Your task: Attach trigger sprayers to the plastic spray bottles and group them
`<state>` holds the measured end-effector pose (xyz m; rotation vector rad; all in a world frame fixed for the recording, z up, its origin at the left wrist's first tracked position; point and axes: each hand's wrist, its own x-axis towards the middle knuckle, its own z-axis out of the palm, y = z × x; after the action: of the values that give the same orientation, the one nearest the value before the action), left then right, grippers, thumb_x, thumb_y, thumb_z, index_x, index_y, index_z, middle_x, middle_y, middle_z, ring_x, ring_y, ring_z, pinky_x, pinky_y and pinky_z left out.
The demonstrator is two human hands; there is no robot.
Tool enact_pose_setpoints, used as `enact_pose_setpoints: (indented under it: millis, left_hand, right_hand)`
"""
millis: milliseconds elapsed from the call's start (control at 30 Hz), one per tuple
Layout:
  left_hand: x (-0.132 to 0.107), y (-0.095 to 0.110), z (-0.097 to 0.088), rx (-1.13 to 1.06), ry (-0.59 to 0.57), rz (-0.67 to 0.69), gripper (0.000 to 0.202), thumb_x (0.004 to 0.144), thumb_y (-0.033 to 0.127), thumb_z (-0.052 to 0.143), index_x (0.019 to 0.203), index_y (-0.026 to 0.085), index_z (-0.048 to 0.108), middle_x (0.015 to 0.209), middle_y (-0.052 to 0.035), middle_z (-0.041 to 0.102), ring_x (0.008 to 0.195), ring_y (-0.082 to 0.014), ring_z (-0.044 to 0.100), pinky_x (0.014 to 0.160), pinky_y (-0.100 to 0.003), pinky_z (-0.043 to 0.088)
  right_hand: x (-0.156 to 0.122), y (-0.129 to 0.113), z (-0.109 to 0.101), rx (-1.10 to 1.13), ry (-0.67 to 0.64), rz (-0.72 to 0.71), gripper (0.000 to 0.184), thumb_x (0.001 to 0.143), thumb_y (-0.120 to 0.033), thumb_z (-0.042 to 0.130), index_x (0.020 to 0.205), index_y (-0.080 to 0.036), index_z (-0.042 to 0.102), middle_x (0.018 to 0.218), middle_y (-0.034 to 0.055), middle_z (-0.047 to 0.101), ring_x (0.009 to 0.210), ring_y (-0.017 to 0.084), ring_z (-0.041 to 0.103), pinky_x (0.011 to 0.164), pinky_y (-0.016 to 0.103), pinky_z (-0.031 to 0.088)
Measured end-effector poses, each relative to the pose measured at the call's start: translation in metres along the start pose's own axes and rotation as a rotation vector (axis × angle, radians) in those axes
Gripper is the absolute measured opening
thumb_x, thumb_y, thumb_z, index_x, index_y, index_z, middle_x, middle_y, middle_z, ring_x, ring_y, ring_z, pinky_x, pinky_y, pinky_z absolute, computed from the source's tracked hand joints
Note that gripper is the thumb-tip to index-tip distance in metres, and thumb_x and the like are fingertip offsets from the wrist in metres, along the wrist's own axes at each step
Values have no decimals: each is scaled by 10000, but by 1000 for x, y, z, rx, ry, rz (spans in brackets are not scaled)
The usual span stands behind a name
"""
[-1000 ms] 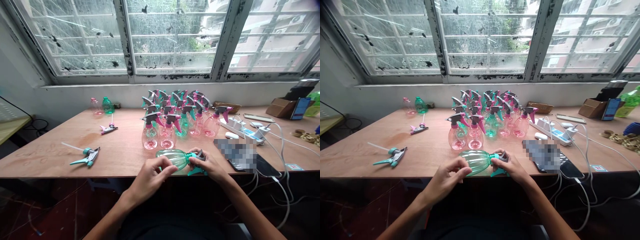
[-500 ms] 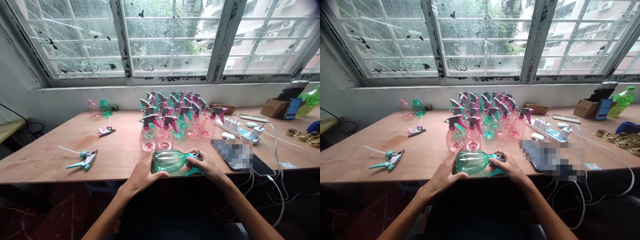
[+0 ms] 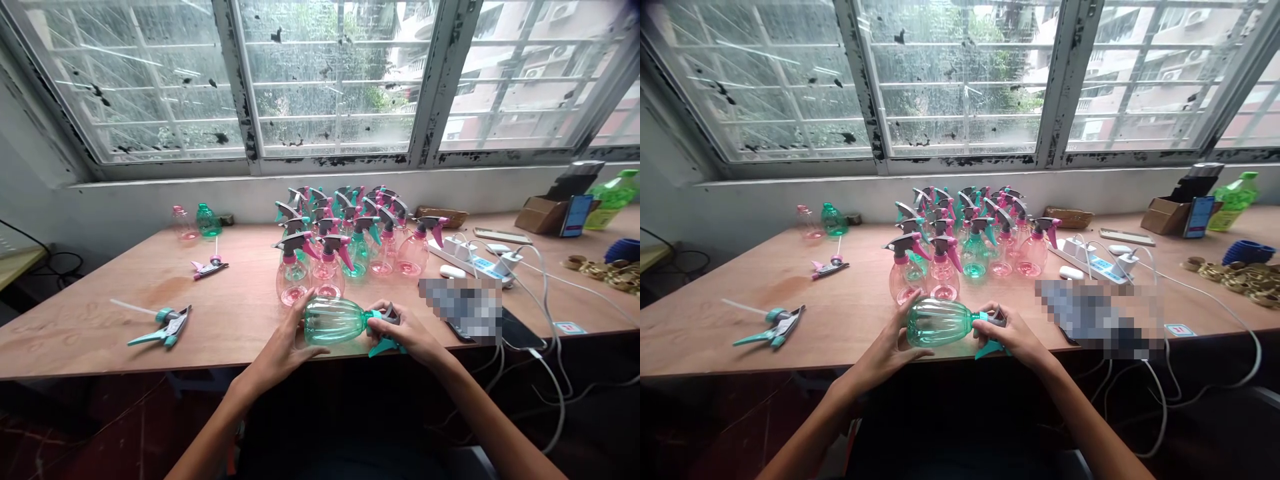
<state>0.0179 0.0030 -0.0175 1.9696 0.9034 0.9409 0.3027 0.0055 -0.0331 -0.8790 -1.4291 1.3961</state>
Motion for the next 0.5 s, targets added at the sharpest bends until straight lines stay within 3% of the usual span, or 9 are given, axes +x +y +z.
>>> enact_pose_setpoints:
  millis: [167,367,500]
  left_hand:
    - [1,6,3,-162,6,-86,1091,828,244,800,1610,388,53,1682,-73,181,1489,-332,331,1166,-428,423]
    - [3,8,-2,-289,-38,-154,1066,828,265,814,1618,335,102,1648,-103,303,1487,-357,342,1174,-468,417]
    - [4,4,-3,-253,-33,-76,1066,849,224,782,1621,329,54,1664,-98,280,1554,-348,125,1213,-476,348]
  right_hand:
    - [0,0,-1,-10,-6,4,368,821,-434,806,961,-175,585,710,12,740,624,162,681,613,271,527]
    - [-1,-2,-1,-33,-15,16,379,819,-434,806,986,-168,594,695,11,740,636,172,698,617,268,528]
    - [-1,-1,-1,-27,-15,16,376,823,-430,807,996,-165,605,697,15,746,629,167,694,602,258,519]
